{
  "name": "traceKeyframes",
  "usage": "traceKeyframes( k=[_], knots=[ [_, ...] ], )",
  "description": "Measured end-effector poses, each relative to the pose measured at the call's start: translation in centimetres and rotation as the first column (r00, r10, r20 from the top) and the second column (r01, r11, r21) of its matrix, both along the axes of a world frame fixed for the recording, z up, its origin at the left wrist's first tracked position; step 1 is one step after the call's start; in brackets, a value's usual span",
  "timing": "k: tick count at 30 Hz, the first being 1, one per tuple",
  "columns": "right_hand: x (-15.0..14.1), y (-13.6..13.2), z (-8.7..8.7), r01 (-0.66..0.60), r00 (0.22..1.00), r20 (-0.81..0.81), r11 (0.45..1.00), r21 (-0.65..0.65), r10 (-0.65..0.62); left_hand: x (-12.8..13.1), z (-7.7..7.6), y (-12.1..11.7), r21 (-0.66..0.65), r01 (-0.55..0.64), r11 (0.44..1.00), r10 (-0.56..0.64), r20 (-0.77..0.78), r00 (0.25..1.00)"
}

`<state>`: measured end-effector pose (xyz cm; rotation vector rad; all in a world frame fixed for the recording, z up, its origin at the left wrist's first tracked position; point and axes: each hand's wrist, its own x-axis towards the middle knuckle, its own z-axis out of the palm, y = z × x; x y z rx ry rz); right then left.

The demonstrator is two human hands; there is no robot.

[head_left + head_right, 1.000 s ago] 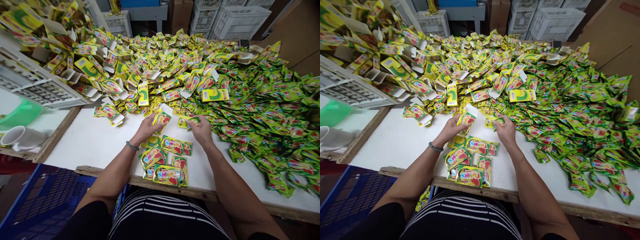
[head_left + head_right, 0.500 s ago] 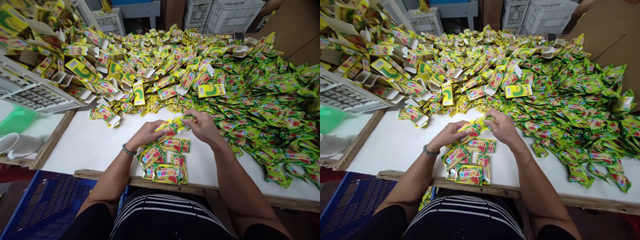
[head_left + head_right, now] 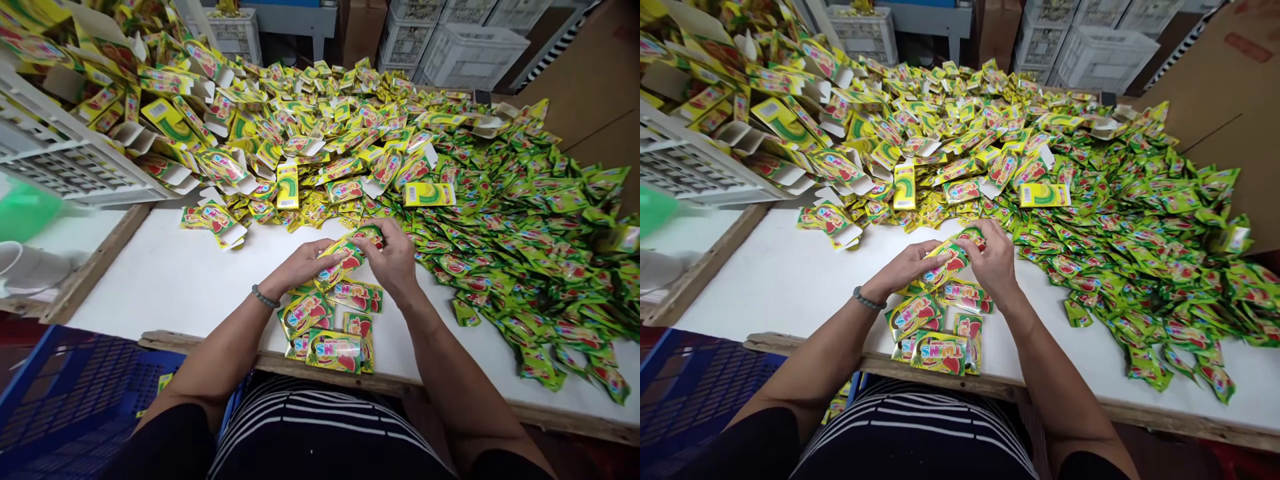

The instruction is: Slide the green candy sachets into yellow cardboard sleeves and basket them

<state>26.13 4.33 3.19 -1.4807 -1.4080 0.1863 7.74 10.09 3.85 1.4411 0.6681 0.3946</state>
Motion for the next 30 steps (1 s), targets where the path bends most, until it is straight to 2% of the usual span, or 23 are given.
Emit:
traceKeyframes(
  k=[2,5,8,10,14,19,22,26,28,30],
  knots=[
    [-0.2,-0.3,-0.4,0.022,0.999,0.036,0.999,0.024,-0.023,0.1,-0.3,-0.1,-0.069,-0.012,0.998,0.014,0.037,0.999],
    [-0.1,-0.7,-0.7,0.008,0.999,0.051,1.0,-0.023,-0.007,0.3,-0.7,-0.2,-0.113,-0.016,0.993,0.024,0.067,0.997],
    [0.0,-1.1,-0.8,-0.094,0.996,0.003,0.993,-0.069,0.094,0.5,-0.8,-0.2,-0.049,-0.07,0.996,0.073,0.08,0.994],
    [0.1,-1.2,-0.9,-0.156,0.984,-0.1,0.985,-0.074,0.148,0.5,-0.7,0.0,0.008,-0.111,0.994,0.11,0.088,0.99],
    [1.1,-1.4,-1.1,-0.171,0.942,-0.305,0.982,-0.08,0.139,0.5,-0.4,0.0,0.076,-0.081,0.994,0.075,0.069,0.995],
    [2.4,-1.7,-0.8,-0.159,0.954,-0.277,0.974,-0.159,0.111,0.7,-0.3,-0.3,0.123,-0.014,0.992,0.009,0.041,0.999],
    [2.5,-1.7,-0.6,-0.219,0.944,-0.29,0.958,-0.187,0.16,0.8,-0.4,-0.3,0.161,0.01,0.987,-0.01,-0.003,1.0],
    [2.4,-1.7,-0.7,-0.305,0.889,-0.415,0.927,-0.217,0.195,0.8,-0.6,-0.1,0.192,-0.005,0.981,0.008,-0.017,1.0],
    [2.3,-1.7,-0.6,-0.307,0.854,-0.492,0.928,-0.211,0.171,0.7,-0.6,-0.1,0.21,-0.003,0.978,0.008,-0.026,1.0],
    [1.9,-1.8,-0.3,-0.298,0.859,-0.488,0.926,-0.232,0.154,0.7,-0.7,-0.2,0.249,0.013,0.968,-0.001,-0.049,0.999]
  ],
)
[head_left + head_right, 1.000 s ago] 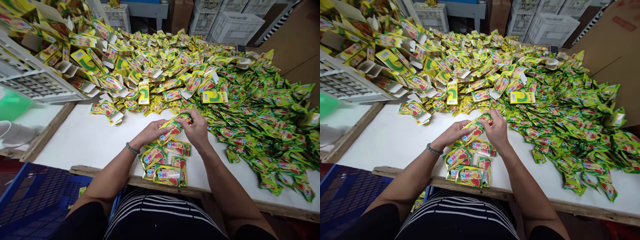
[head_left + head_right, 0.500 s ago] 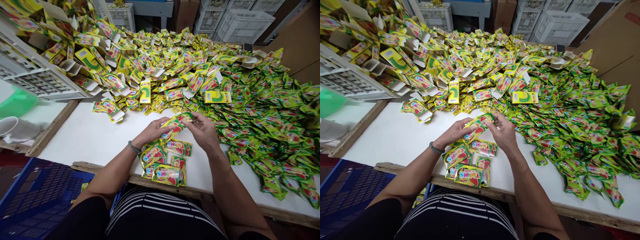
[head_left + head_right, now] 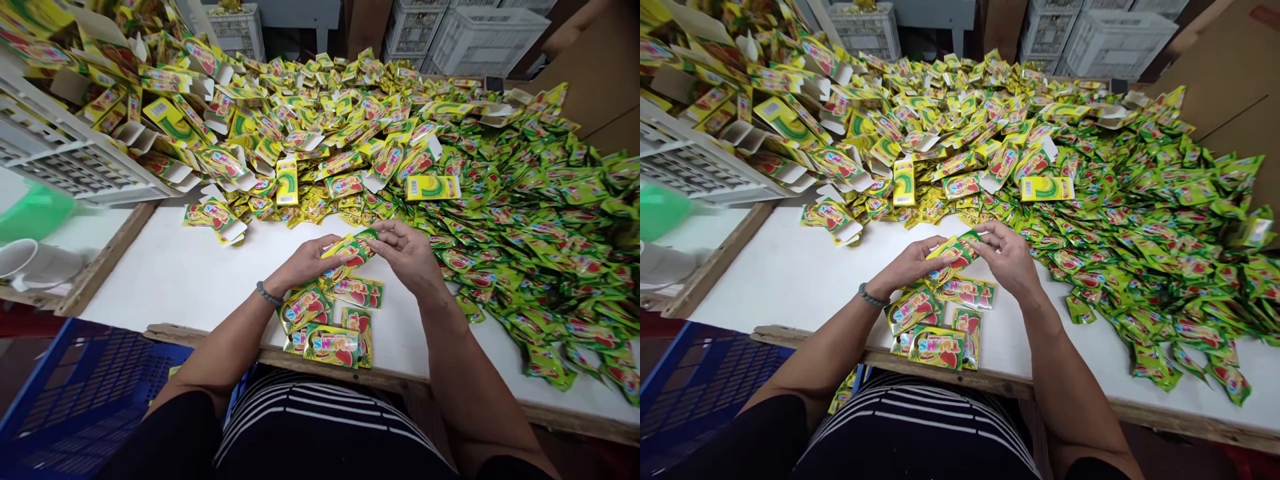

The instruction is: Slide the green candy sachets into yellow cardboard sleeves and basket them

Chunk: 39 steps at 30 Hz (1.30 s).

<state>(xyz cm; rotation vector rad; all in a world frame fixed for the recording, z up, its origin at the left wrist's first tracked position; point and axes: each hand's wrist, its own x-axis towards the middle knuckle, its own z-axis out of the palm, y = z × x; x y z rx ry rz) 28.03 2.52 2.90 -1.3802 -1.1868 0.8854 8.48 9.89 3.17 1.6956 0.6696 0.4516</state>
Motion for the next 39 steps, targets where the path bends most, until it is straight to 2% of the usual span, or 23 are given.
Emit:
traceKeyframes(
  k=[4,6,8,10,11,14,17,21,25,28,31,34,36,39],
  knots=[
    [-1.3,-0.3,0.6,-0.052,0.978,0.2,0.998,-0.038,0.058,0.3,-0.4,-0.2,0.065,0.016,0.998,-0.015,-0.011,1.0],
    [-1.9,-0.4,0.7,-0.009,0.965,0.261,1.0,0.028,0.001,0.5,-0.6,-0.3,0.024,-0.04,0.999,0.04,0.029,0.999],
    [-2.3,-0.3,0.5,0.103,0.947,0.284,0.981,0.166,-0.147,0.8,-0.7,-0.5,-0.117,-0.102,0.988,0.115,0.109,0.987],
    [-2.6,-0.2,0.3,0.186,0.907,0.319,0.941,0.282,-0.275,1.0,-0.8,-0.8,-0.311,-0.113,0.944,0.18,0.195,0.964],
    [-2.7,-0.1,0.1,0.193,0.885,0.355,0.931,0.309,-0.301,1.1,-0.7,-1.0,-0.4,-0.101,0.911,0.205,0.226,0.952],
    [-3.1,0.1,-0.5,0.146,0.844,0.455,0.938,0.316,-0.285,1.4,-0.7,-1.6,-0.581,-0.079,0.81,0.28,0.264,0.923],
    [-3.3,0.2,-0.8,0.142,0.859,0.433,0.94,0.309,-0.272,1.7,-0.6,-2.0,-0.658,-0.092,0.748,0.345,0.266,0.9],
    [-3.2,0.2,-1.0,0.258,0.882,0.3,0.905,0.339,-0.363,1.9,-0.4,-1.9,-0.645,-0.163,0.746,0.444,0.301,0.844],
    [-3.8,0.3,-1.4,0.189,0.958,0.154,0.938,0.291,-0.241,1.8,-0.2,-1.9,-0.523,-0.28,0.805,0.509,0.367,0.779],
    [-4.3,0.2,-1.5,0.193,0.968,0.102,0.942,0.273,-0.228,1.7,-0.1,-2.0,-0.445,-0.313,0.839,0.488,0.362,0.794],
    [-4.5,0.1,-1.3,0.203,0.966,0.102,0.94,0.275,-0.239,1.6,0.0,-2.1,-0.436,-0.286,0.853,0.456,0.358,0.815],
    [-4.3,0.0,-1.3,0.127,0.984,0.096,0.974,0.187,-0.147,1.6,0.1,-2.1,-0.426,-0.269,0.864,0.425,0.329,0.843],
    [-4.1,0.0,-1.4,0.063,0.998,0.01,0.991,0.115,-0.065,1.6,0.1,-2.0,-0.407,-0.265,0.874,0.405,0.31,0.86],
    [-3.7,0.1,-1.4,0.04,0.998,-0.042,0.995,0.095,-0.037,1.6,0.1,-1.9,-0.404,-0.255,0.879,0.394,0.311,0.865]
  ],
)
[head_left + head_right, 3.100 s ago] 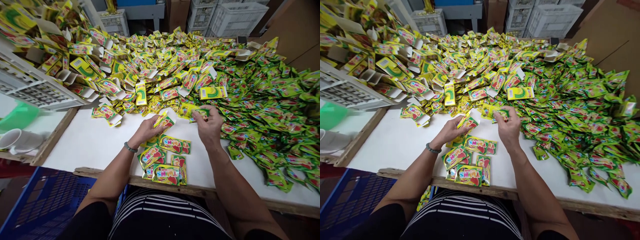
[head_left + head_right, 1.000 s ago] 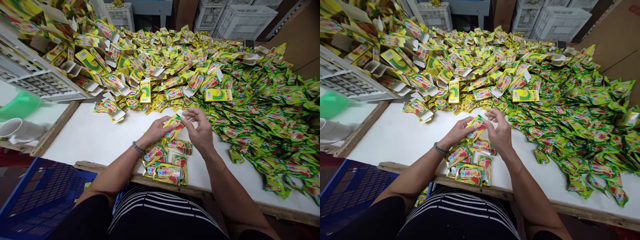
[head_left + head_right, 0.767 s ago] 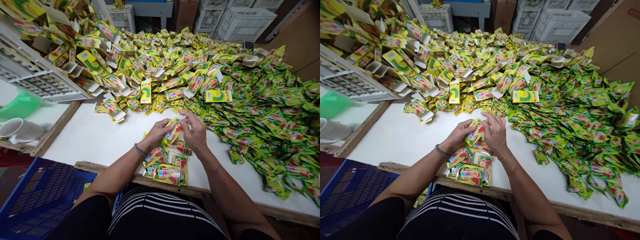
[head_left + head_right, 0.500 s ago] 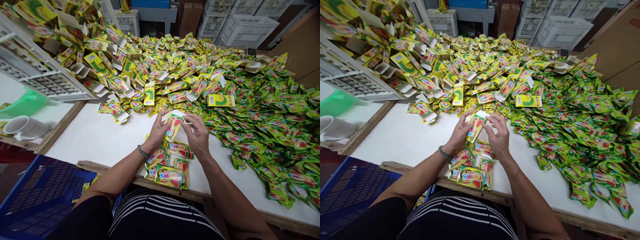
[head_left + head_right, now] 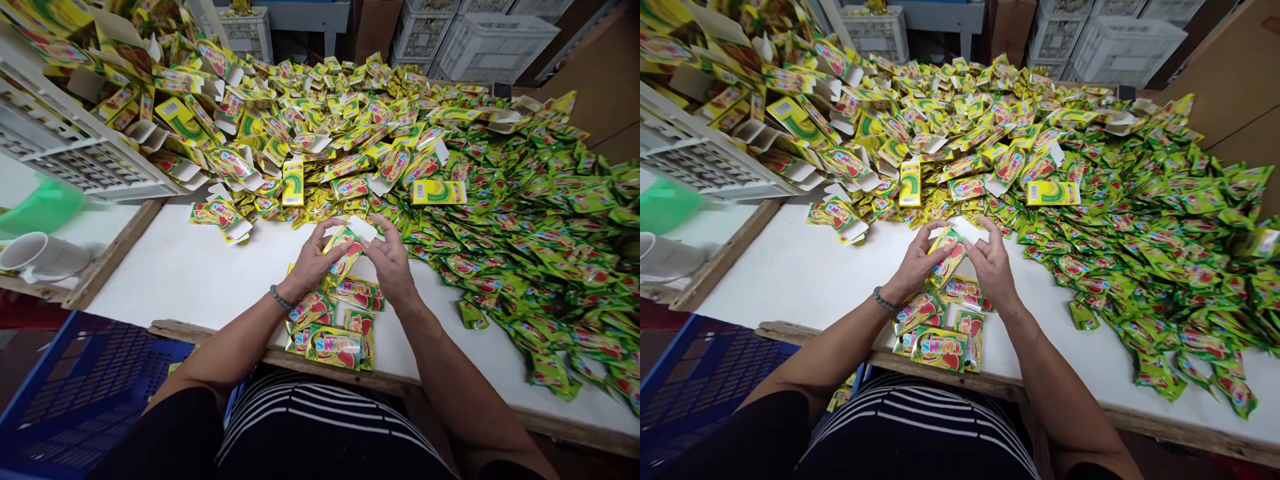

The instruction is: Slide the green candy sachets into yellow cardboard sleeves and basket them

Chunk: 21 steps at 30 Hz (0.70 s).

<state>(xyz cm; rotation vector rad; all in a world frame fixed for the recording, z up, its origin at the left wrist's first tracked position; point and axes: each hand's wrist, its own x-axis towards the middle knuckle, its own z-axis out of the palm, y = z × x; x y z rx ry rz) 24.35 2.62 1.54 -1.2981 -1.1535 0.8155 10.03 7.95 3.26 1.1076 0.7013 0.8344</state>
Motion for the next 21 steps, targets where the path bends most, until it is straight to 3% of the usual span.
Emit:
traceKeyframes(
  k=[4,9,14,16,21],
  knots=[
    [0.6,-0.1,0.5,-0.04,0.994,0.105,0.999,0.015,0.038,-0.2,-0.2,0.1,-0.014,-0.023,1.0,0.023,-0.02,1.0],
    [0.5,0.0,0.6,0.048,0.997,0.064,0.998,-0.03,-0.046,-0.3,-0.4,0.2,0.07,-0.046,0.997,0.052,-0.083,0.995],
    [0.8,0.4,-0.1,0.011,0.977,-0.212,0.994,-0.108,-0.034,-0.2,-0.3,0.1,0.096,-0.031,0.995,0.043,-0.129,0.991],
    [1.3,0.5,-0.3,0.027,0.966,-0.25,0.991,-0.129,-0.059,-0.2,-0.2,0.1,0.098,-0.009,0.995,0.022,-0.136,0.991],
    [2.7,0.3,0.0,-0.042,0.992,-0.126,0.99,-0.138,0.025,-0.4,-0.3,0.2,0.076,0.002,0.997,0.007,-0.113,0.994]
  ],
)
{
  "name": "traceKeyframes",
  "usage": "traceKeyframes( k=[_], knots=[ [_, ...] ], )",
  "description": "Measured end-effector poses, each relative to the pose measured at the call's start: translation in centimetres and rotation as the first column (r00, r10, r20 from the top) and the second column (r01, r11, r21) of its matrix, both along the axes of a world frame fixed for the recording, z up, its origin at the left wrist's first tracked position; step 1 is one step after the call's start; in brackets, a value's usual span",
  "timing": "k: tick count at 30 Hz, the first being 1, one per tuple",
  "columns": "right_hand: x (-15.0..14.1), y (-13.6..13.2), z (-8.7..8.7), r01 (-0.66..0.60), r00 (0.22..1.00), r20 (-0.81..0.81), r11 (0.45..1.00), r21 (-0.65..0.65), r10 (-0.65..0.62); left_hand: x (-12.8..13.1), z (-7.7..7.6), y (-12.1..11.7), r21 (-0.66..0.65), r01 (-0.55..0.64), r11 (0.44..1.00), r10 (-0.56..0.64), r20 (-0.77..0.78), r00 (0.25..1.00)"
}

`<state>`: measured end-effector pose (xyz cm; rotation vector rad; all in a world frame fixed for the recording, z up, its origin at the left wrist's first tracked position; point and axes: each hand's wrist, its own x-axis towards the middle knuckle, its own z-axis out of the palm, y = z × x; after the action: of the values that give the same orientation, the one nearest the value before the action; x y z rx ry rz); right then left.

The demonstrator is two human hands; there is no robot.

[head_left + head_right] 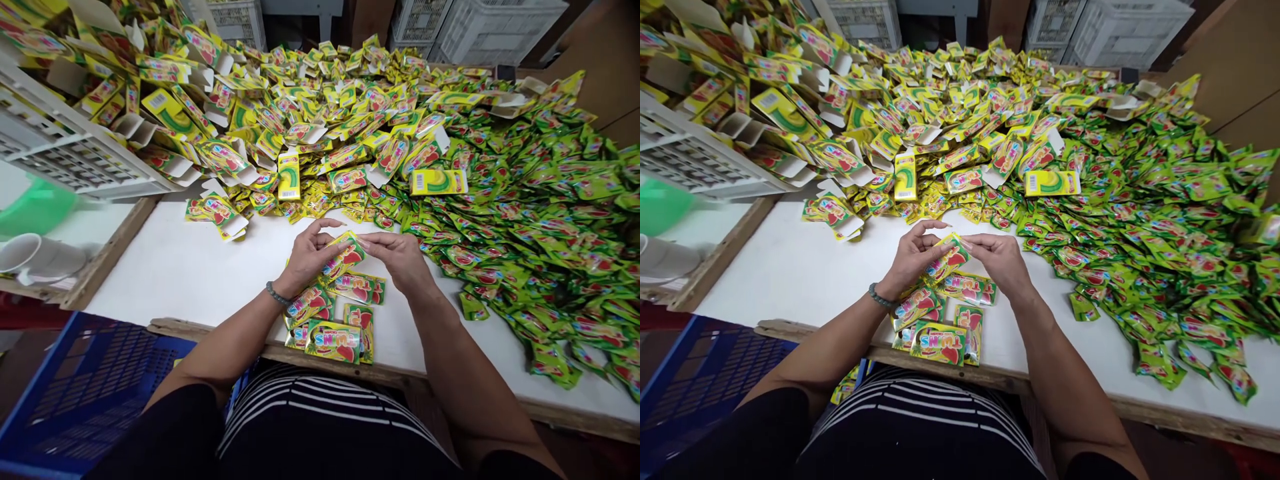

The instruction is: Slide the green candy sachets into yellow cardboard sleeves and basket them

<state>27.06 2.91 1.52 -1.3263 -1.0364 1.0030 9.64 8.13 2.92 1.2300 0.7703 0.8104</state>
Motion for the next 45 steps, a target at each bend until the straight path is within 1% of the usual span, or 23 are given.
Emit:
traceKeyframes(
  k=[3,6,8,10,15,17,18,19,21,22,23,24,26,28,29,30,32,34,36,38,39,42,45],
  knots=[
    [-0.5,-0.6,0.5,-0.023,0.989,0.145,0.999,0.024,0.02,0.0,-0.5,0.1,0.008,-0.029,1.0,0.029,0.033,0.999],
    [-2.1,-1.4,0.9,0.044,0.929,0.362,0.994,0.095,-0.076,0.1,-0.7,0.0,0.008,-0.1,0.995,0.1,0.074,0.992],
    [-3.4,-1.7,0.8,0.075,0.877,0.459,0.985,0.157,-0.141,0.2,-0.8,0.0,0.006,-0.152,0.988,0.151,0.089,0.985],
    [-4.4,-1.8,0.5,0.086,0.868,0.468,0.979,0.187,-0.166,0.3,-0.8,-0.1,-0.001,-0.181,0.984,0.18,0.099,0.979],
    [-4.5,-1.3,0.0,0.121,0.936,0.302,0.973,0.197,-0.177,0.0,-0.5,0.3,0.003,-0.159,0.987,0.159,0.081,0.984],
    [-4.0,-1.1,0.2,0.106,0.941,0.294,0.969,0.223,-0.17,-0.7,0.1,0.7,0.013,-0.045,0.999,0.045,-0.002,0.999],
    [-3.6,-0.9,0.3,0.108,0.94,0.294,0.967,0.23,-0.175,-1.1,0.4,1.0,0.019,0.07,0.997,-0.068,-0.067,0.995],
    [-3.2,-0.8,0.4,0.127,0.936,0.293,0.964,0.232,-0.194,-1.5,0.8,1.2,0.028,0.219,0.975,-0.213,-0.144,0.966],
    [-2.0,-0.2,0.4,0.216,0.913,0.299,0.951,0.223,-0.277,-2.1,1.3,1.6,0.07,0.505,0.86,-0.466,-0.292,0.835],
    [-1.2,0.3,0.3,0.28,0.885,0.317,0.934,0.224,-0.341,-2.3,1.3,1.7,0.126,0.584,0.802,-0.513,-0.355,0.781],
    [-0.2,0.9,0.3,0.342,0.843,0.355,0.913,0.224,-0.403,-2.3,1.3,1.8,0.208,0.615,0.761,-0.503,-0.41,0.761],
    [1.1,1.7,0.2,0.397,0.79,0.407,0.888,0.231,-0.459,-2.3,1.2,1.8,0.3,0.608,0.735,-0.451,-0.454,0.769],
    [4.0,3.5,0.3,0.473,0.623,0.581,0.844,0.254,-0.524,-1.9,0.7,1.6,0.412,0.592,0.693,-0.344,-0.532,0.773],
    [7.1,5.6,0.7,0.529,0.459,0.742,0.822,0.213,-0.488,-1.5,0.1,1.2,0.374,0.655,0.657,-0.354,-0.614,0.705],
    [8.5,6.6,0.9,0.574,0.399,0.799,0.802,0.166,-0.451,-1.4,-0.1,1.1,0.326,0.689,0.648,-0.386,-0.639,0.665],
    [9.8,7.4,1.1,0.621,0.374,0.838,0.778,0.091,-0.397,-1.3,-0.3,1.0,0.284,0.709,0.645,-0.419,-0.645,0.639],
    [11.4,8.7,1.1,0.686,0.422,0.864,0.72,-0.106,-0.274,-1.3,-0.6,0.9,0.233,0.708,0.667,-0.463,-0.615,0.638],
    [11.7,9.2,0.5,0.669,0.432,0.878,0.726,-0.158,-0.207,-1.4,-0.8,1.1,0.209,0.658,0.723,-0.469,-0.551,0.69],
    [10.8,9.0,-0.6,0.6,0.387,0.902,0.795,-0.088,-0.192,-1.5,-1.2,1.6,0.208,0.551,0.808,-0.403,-0.487,0.775],
    [9.5,8.6,-1.7,0.508,0.327,0.926,0.862,-0.003,-0.189,-1.6,-1.7,2.3,0.219,0.397,0.891,-0.266,-0.457,0.849],
    [8.9,8.3,-2.1,0.467,0.297,0.937,0.884,0.024,-0.183,-1.6,-1.9,2.6,0.227,0.325,0.918,-0.192,-0.461,0.866],
    [8.2,8.1,-2.2,0.433,0.22,0.959,0.899,0.068,-0.178,-1.9,-2.5,3.6,0.254,0.175,0.951,-0.027,-0.497,0.868],
    [9.0,8.2,-0.8,0.449,0.199,0.969,0.893,0.04,-0.144,-2.0,-2.5,4.0,0.25,0.092,0.964,0.04,-0.478,0.877]
  ],
)
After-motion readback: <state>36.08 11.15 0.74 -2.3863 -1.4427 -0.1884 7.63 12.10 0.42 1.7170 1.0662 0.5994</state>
